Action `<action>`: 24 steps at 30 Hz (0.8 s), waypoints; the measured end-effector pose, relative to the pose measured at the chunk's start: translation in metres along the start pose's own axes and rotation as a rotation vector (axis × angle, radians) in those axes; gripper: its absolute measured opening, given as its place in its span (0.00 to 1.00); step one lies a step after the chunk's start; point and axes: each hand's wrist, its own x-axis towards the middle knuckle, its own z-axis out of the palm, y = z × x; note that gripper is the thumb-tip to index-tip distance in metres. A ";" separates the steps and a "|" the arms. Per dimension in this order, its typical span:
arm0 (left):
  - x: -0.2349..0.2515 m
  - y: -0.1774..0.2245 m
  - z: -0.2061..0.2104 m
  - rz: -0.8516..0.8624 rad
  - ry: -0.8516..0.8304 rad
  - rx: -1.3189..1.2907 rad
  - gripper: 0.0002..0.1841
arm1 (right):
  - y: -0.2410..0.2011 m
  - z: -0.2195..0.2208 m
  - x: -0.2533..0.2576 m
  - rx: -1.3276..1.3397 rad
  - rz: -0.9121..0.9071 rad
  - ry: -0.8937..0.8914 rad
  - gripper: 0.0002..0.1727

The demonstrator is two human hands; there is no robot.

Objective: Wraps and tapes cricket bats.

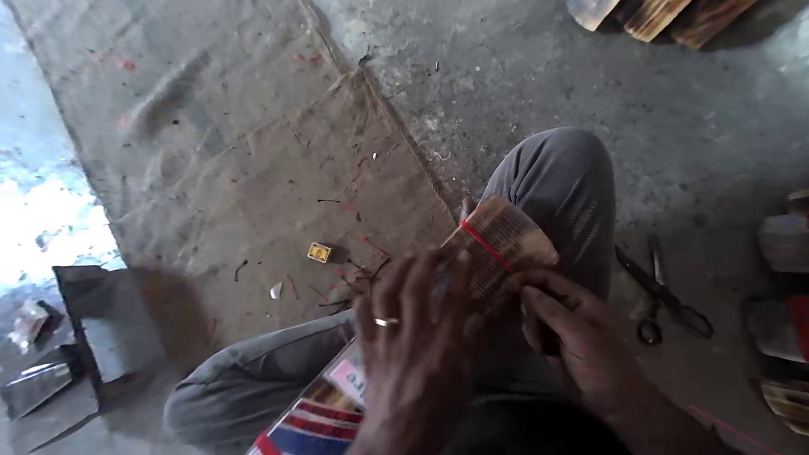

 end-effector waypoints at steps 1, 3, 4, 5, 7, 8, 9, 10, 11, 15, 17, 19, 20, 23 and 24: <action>-0.009 0.007 0.018 -0.003 -0.010 0.102 0.43 | 0.003 0.000 -0.002 -0.012 0.009 0.024 0.13; -0.020 0.012 0.048 -0.033 -0.009 0.199 0.46 | 0.013 -0.008 -0.010 0.008 0.032 0.047 0.12; -0.021 0.011 0.054 -0.041 0.007 0.202 0.44 | 0.020 -0.014 -0.017 0.027 0.049 0.062 0.12; -0.019 0.010 0.056 -0.052 0.014 0.201 0.43 | 0.025 -0.020 -0.022 0.041 0.061 0.086 0.12; -0.016 0.010 0.053 -0.061 -0.006 0.189 0.44 | 0.032 -0.027 -0.030 0.073 0.078 0.129 0.12; -0.015 0.010 0.051 -0.063 -0.018 0.183 0.45 | 0.033 -0.029 -0.033 0.093 0.088 0.141 0.12; -0.014 0.009 0.048 -0.061 -0.026 0.180 0.46 | 0.033 -0.030 -0.034 0.110 0.095 0.146 0.12; -0.013 0.007 0.045 -0.058 -0.036 0.175 0.47 | 0.033 -0.030 -0.034 0.120 0.094 0.144 0.12; -0.010 0.005 0.041 -0.057 -0.057 0.164 0.50 | 0.033 -0.031 -0.033 0.122 0.088 0.132 0.12; -0.004 -0.004 0.014 -0.080 -0.214 0.010 0.59 | 0.023 -0.027 -0.028 0.090 0.023 0.016 0.12; 0.001 -0.012 -0.008 -0.084 -0.364 -0.161 0.60 | 0.010 -0.021 -0.027 0.089 -0.016 -0.046 0.11; 0.007 -0.019 -0.032 -0.131 -0.588 -0.405 0.61 | -0.002 -0.015 -0.026 0.110 -0.058 -0.109 0.10; 0.009 -0.023 -0.039 -0.147 -0.682 -0.536 0.60 | -0.007 -0.013 -0.026 0.137 -0.076 -0.139 0.10; 0.013 -0.033 -0.052 -0.163 -0.900 -0.854 0.53 | -0.018 -0.008 -0.027 0.214 -0.110 -0.233 0.10; 0.014 -0.035 -0.051 -0.168 -0.933 -0.914 0.49 | -0.020 -0.008 -0.027 0.250 -0.094 -0.255 0.11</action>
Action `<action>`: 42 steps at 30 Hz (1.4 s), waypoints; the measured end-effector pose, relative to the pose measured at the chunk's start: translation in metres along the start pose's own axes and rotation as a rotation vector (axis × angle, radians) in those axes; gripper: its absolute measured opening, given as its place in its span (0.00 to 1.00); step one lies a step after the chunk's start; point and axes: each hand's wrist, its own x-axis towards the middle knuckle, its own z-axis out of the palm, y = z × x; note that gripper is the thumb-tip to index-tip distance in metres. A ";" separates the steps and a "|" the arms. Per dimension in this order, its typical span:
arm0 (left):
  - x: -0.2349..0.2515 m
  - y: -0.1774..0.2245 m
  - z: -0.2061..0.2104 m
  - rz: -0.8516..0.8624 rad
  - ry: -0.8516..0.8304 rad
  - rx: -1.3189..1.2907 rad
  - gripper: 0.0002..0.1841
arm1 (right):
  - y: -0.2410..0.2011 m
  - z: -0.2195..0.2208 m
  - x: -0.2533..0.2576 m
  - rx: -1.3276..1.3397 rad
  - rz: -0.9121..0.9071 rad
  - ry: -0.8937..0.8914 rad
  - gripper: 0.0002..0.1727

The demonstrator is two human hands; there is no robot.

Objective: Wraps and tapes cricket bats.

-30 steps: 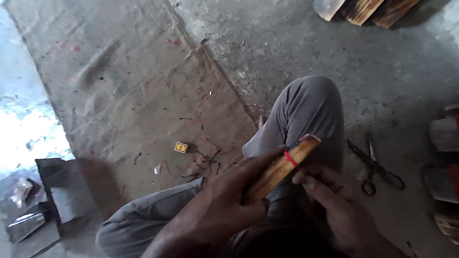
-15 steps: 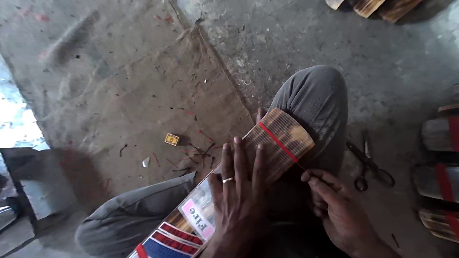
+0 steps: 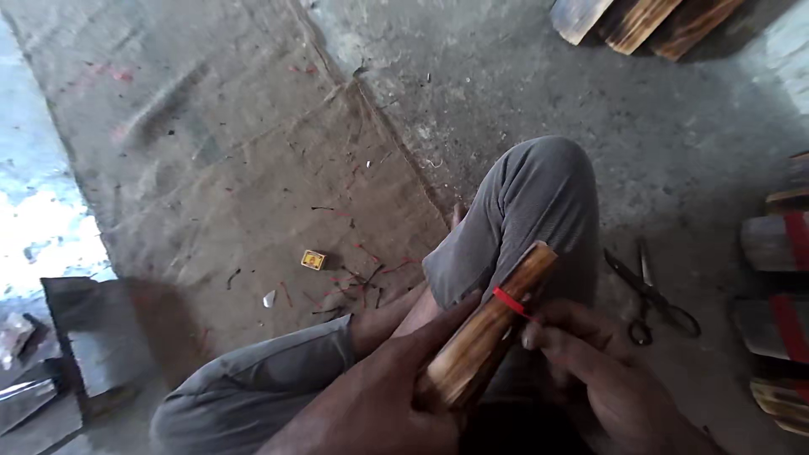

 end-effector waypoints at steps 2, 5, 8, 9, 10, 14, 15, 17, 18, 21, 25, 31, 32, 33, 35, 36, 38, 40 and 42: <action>0.005 -0.011 -0.002 0.029 0.009 -0.049 0.44 | 0.003 0.000 0.002 0.083 0.063 0.029 0.11; 0.002 -0.016 0.000 0.152 0.349 0.157 0.36 | 0.011 -0.005 0.010 0.102 0.150 0.121 0.11; 0.004 -0.007 0.028 0.211 0.813 0.755 0.34 | 0.014 -0.011 0.016 0.041 0.214 0.182 0.13; 0.010 -0.005 0.045 0.181 0.867 0.913 0.38 | 0.015 -0.011 0.018 0.023 0.224 0.201 0.13; 0.020 -0.008 0.063 0.125 0.886 1.048 0.43 | 0.015 -0.011 0.019 0.006 0.230 0.219 0.13; 0.053 -0.032 0.087 0.052 0.999 1.263 0.39 | 0.021 -0.015 0.004 -0.043 0.250 0.343 0.11; 0.054 -0.032 0.086 0.060 1.000 1.260 0.38 | 0.026 -0.020 -0.004 -0.030 0.242 0.353 0.11; 0.054 -0.030 0.085 0.058 0.978 1.258 0.38 | 0.034 -0.029 -0.017 0.029 0.218 0.351 0.11; 0.053 -0.029 0.084 0.051 0.965 1.262 0.39 | 0.038 -0.031 -0.021 0.069 0.213 0.344 0.11; 0.053 -0.026 0.083 0.051 0.931 1.267 0.38 | 0.047 -0.035 -0.030 0.166 0.248 0.336 0.11; 0.055 -0.021 0.078 0.084 0.890 1.241 0.37 | 0.050 -0.032 -0.028 0.207 0.282 0.409 0.11; 0.047 -0.007 0.058 0.109 0.838 1.102 0.37 | 0.048 -0.029 -0.021 0.182 0.245 0.309 0.11; 0.042 -0.003 0.050 0.123 0.790 1.042 0.38 | 0.044 -0.027 -0.020 0.161 0.226 0.268 0.11; 0.037 0.000 0.041 0.141 0.730 0.973 0.43 | 0.040 -0.024 -0.018 0.128 0.196 0.228 0.12; 0.026 0.006 0.022 0.179 0.574 0.785 0.51 | 0.031 -0.016 -0.013 0.068 0.112 0.148 0.11; 0.021 0.007 0.013 0.197 0.478 0.663 0.53 | 0.026 -0.012 -0.011 0.043 0.064 0.101 0.12; 0.017 0.009 0.001 0.241 0.306 0.425 0.54 | 0.016 -0.005 -0.008 0.002 -0.021 0.032 0.12; 0.020 0.007 -0.005 0.292 0.189 0.241 0.53 | 0.010 0.002 -0.006 -0.006 -0.060 0.041 0.11; 0.026 0.003 -0.008 0.303 0.158 0.152 0.50 | 0.013 0.001 -0.002 -0.051 -0.071 0.074 0.11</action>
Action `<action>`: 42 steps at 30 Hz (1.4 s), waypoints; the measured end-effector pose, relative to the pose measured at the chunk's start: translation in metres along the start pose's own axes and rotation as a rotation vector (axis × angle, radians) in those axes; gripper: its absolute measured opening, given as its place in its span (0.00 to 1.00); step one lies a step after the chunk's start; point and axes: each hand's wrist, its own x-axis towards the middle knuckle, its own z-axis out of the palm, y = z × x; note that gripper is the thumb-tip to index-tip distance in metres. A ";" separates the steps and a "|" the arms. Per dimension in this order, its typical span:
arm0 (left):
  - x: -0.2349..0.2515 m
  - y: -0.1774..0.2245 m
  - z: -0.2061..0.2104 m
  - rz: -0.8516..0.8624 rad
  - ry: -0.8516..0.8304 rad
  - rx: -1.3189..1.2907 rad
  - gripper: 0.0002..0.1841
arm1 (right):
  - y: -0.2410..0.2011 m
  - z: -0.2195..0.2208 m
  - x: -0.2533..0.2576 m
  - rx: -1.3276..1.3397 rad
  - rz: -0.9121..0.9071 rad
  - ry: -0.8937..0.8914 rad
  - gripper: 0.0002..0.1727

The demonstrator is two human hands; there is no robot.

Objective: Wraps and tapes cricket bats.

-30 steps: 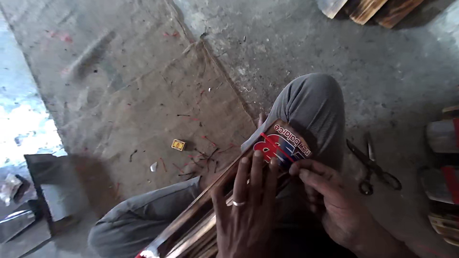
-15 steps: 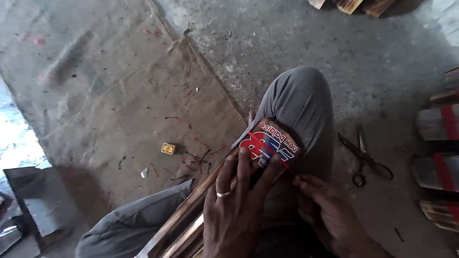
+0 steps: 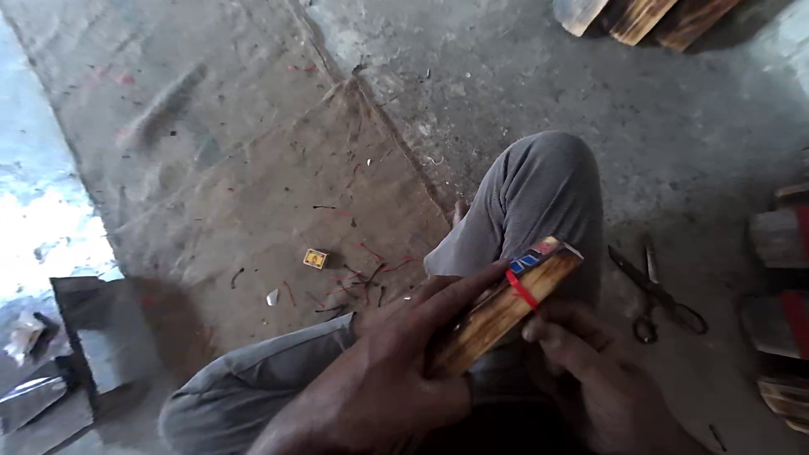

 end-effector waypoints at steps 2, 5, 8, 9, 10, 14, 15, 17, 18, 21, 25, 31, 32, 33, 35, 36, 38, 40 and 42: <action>0.000 -0.003 -0.003 -0.003 0.079 0.060 0.44 | 0.005 -0.004 0.007 -0.063 0.049 0.060 0.12; -0.009 0.001 0.006 -0.011 0.447 0.511 0.32 | 0.010 -0.007 0.019 -0.111 0.156 0.115 0.12; -0.004 -0.018 0.056 -0.115 0.591 0.927 0.43 | 0.017 -0.007 0.022 -0.175 0.199 0.160 0.14; 0.000 -0.029 0.074 -0.168 0.580 1.002 0.48 | 0.019 -0.008 0.019 -0.184 0.205 0.177 0.13; 0.004 -0.039 0.086 -0.209 0.589 1.049 0.48 | 0.021 -0.009 0.014 -0.169 0.213 0.201 0.13; 0.010 -0.049 0.093 -0.199 0.643 1.034 0.46 | 0.028 -0.025 -0.010 -0.142 0.262 0.320 0.12; 0.009 -0.047 0.091 -0.205 0.637 1.013 0.47 | 0.028 -0.028 -0.013 -0.132 0.268 0.332 0.12; 0.008 -0.044 0.087 -0.226 0.615 1.004 0.49 | 0.030 -0.031 -0.015 -0.102 0.260 0.343 0.12; 0.007 -0.042 0.084 -0.245 0.596 1.005 0.51 | 0.032 -0.031 -0.015 -0.088 0.246 0.336 0.11; 0.001 -0.034 0.071 -0.261 0.516 0.923 0.56 | 0.031 -0.033 -0.013 -0.107 0.193 0.254 0.11; -0.017 -0.006 0.035 -0.302 0.231 0.529 0.62 | 0.008 -0.017 -0.004 -0.103 0.110 0.106 0.10; -0.029 0.005 0.001 -0.306 -0.181 -0.146 0.47 | -0.013 -0.002 0.001 -0.013 0.047 -0.030 0.10; -0.029 -0.001 0.000 -0.292 -0.161 -0.169 0.42 | -0.012 -0.002 0.003 -0.001 0.073 -0.017 0.10; -0.030 -0.007 0.001 -0.268 -0.076 -0.141 0.37 | -0.010 -0.003 0.004 -0.003 0.115 0.015 0.11; -0.034 -0.008 0.008 -0.170 0.243 0.155 0.33 | -0.003 -0.009 0.011 -0.023 0.193 0.073 0.13; -0.033 -0.004 0.016 -0.118 0.394 0.393 0.33 | 0.000 -0.012 0.014 -0.025 0.214 0.087 0.13; -0.027 0.006 0.049 -0.084 0.529 0.801 0.43 | 0.004 -0.013 0.015 -0.031 0.254 0.131 0.13; -0.014 0.000 0.085 -0.133 0.539 1.076 0.50 | 0.005 -0.011 0.014 -0.040 0.274 0.197 0.12; -0.001 -0.014 0.100 -0.164 0.602 1.200 0.44 | 0.008 -0.015 0.006 -0.034 0.279 0.248 0.12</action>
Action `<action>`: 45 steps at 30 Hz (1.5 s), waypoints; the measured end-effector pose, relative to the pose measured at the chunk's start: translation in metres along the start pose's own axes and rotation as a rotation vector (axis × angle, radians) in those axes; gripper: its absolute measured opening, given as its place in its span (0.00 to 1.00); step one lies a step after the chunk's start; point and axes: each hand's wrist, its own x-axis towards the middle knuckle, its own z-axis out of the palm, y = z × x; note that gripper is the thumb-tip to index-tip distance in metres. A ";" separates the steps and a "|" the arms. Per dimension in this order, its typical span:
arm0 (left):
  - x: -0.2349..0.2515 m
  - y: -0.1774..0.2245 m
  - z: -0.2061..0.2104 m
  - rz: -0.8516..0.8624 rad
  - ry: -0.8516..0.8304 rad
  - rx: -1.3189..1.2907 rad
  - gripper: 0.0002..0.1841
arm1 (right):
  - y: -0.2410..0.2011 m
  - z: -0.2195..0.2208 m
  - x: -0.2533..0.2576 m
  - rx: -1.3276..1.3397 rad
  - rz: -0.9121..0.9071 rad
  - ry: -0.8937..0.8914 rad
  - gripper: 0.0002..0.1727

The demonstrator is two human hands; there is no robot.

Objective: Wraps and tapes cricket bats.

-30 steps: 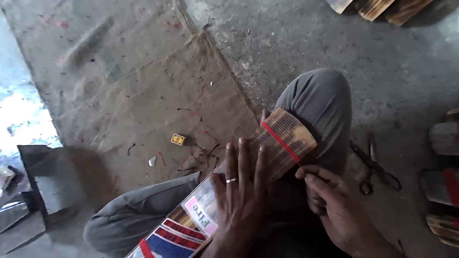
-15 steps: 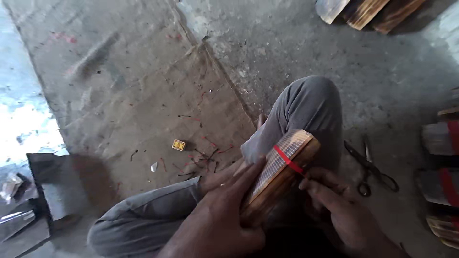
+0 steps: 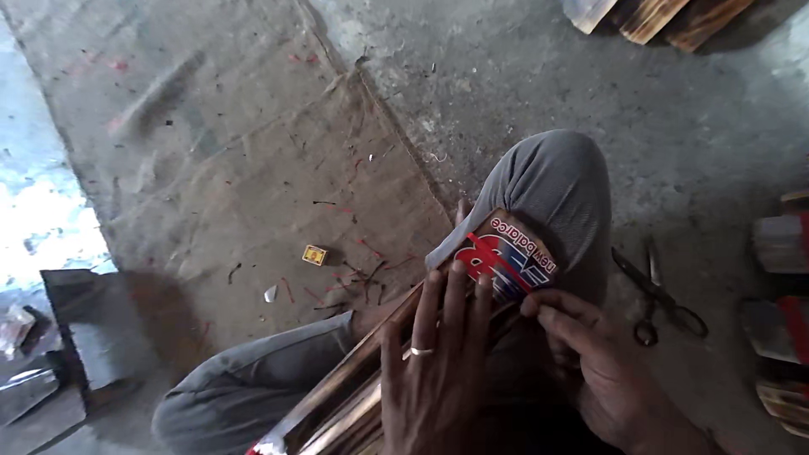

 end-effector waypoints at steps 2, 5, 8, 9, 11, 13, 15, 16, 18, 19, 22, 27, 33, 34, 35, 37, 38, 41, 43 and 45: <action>0.004 0.002 0.006 -0.005 0.045 0.009 0.39 | 0.008 -0.011 -0.007 0.065 -0.012 0.006 0.11; 0.005 0.002 0.004 0.010 0.028 0.010 0.40 | 0.018 -0.023 -0.015 0.181 -0.012 -0.015 0.10; 0.008 0.003 0.000 0.021 -0.015 0.016 0.39 | 0.028 -0.028 -0.018 0.265 0.028 -0.029 0.10; 0.009 0.005 0.000 0.022 -0.016 0.019 0.38 | 0.031 -0.028 -0.018 0.287 0.056 -0.028 0.11; 0.012 0.007 0.000 0.027 -0.013 0.016 0.35 | 0.033 -0.027 -0.018 0.314 0.096 -0.009 0.11; 0.014 0.005 0.002 0.035 -0.010 -0.013 0.36 | 0.031 -0.026 -0.017 0.301 0.123 0.022 0.11; 0.015 0.003 0.002 0.033 -0.006 -0.027 0.38 | 0.031 -0.025 -0.015 0.291 0.124 0.038 0.11; 0.017 0.002 0.000 0.030 -0.003 -0.038 0.38 | 0.031 -0.025 -0.014 0.294 0.113 0.027 0.11; 0.022 -0.003 -0.006 0.030 -0.002 -0.100 0.38 | 0.031 -0.024 -0.014 0.292 0.082 -0.021 0.11; 0.025 -0.008 -0.011 0.039 -0.015 -0.142 0.38 | 0.030 -0.022 -0.013 0.267 0.054 -0.049 0.11; 0.036 -0.033 -0.030 0.082 -0.142 -0.361 0.47 | 0.019 -0.012 -0.014 0.152 -0.064 -0.126 0.11; 0.047 -0.067 -0.048 0.152 -0.509 -0.936 0.55 | -0.007 0.007 -0.020 0.062 -0.249 -0.269 0.12; 0.046 -0.076 -0.037 0.093 -0.389 -0.986 0.39 | -0.002 0.007 -0.004 -0.034 -0.189 -0.154 0.12; 0.042 -0.073 -0.039 0.053 -0.256 -0.817 0.36 | 0.000 0.007 0.001 -0.048 -0.164 -0.127 0.12; 0.036 -0.065 -0.035 0.014 -0.127 -0.635 0.33 | 0.001 0.007 0.005 -0.070 -0.146 -0.101 0.12; 0.020 -0.041 -0.016 -0.013 -0.008 -0.348 0.37 | 0.005 0.007 0.008 -0.112 -0.123 -0.065 0.13; 0.013 -0.028 -0.002 -0.025 -0.022 -0.234 0.43 | 0.007 0.007 0.008 -0.134 -0.122 -0.043 0.13; 0.001 -0.007 0.030 -0.066 -0.042 -0.101 0.49 | 0.020 -0.005 -0.003 -0.145 -0.104 0.016 0.13; 0.001 -0.006 0.034 -0.070 -0.023 -0.099 0.47 | 0.029 -0.015 -0.010 -0.129 -0.079 0.066 0.13; 0.003 -0.008 0.032 -0.074 -0.024 -0.123 0.47 | 0.034 -0.022 -0.015 -0.078 -0.070 0.083 0.12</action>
